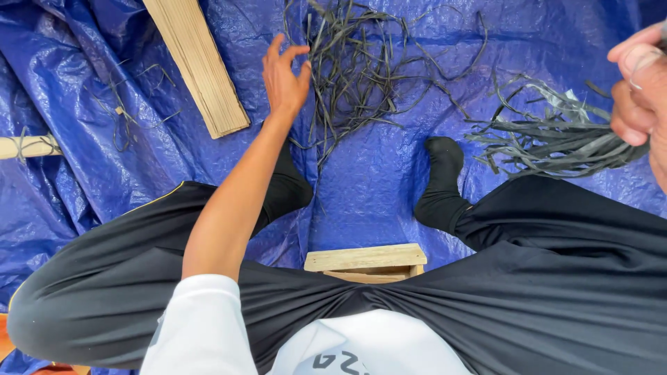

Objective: Sorting and bundling strips of material for weaving a furniture seat.

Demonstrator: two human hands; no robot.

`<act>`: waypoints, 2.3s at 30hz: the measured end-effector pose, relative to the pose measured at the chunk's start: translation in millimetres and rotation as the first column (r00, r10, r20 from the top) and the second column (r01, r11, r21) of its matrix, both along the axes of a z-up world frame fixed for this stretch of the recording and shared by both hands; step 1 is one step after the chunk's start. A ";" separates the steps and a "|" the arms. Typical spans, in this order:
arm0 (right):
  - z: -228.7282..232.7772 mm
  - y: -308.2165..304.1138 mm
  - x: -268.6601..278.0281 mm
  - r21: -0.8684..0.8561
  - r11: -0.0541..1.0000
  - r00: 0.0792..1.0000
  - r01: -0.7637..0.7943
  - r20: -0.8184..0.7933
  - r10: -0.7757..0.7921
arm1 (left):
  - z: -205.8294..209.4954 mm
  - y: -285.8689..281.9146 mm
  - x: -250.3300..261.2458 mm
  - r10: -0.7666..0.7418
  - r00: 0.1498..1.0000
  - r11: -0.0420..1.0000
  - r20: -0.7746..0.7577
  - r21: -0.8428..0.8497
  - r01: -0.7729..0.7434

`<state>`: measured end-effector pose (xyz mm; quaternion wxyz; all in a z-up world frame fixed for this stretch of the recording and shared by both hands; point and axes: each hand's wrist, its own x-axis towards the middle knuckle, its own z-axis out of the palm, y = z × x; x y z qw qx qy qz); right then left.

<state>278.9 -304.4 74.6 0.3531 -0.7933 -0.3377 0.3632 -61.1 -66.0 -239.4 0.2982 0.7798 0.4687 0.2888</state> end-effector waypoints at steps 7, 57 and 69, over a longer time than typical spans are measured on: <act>6.7 2.7 -5.9 0.019 1.000 0.998 -0.019 -0.061 0.021 | -18.5 -124.3 -15.6 -0.432 0.793 0.901 -0.431 -0.162 0.402; 23.4 30.4 -61.5 0.134 0.988 0.942 -0.077 -0.315 0.116 | 212.0 -79.7 -11.0 -0.329 0.930 0.907 0.163 -0.219 0.359; 41.3 53.9 -102.1 0.285 0.947 0.793 -0.151 -0.537 0.288 | 301.7 -144.0 64.2 -0.520 0.801 0.850 0.297 0.088 0.519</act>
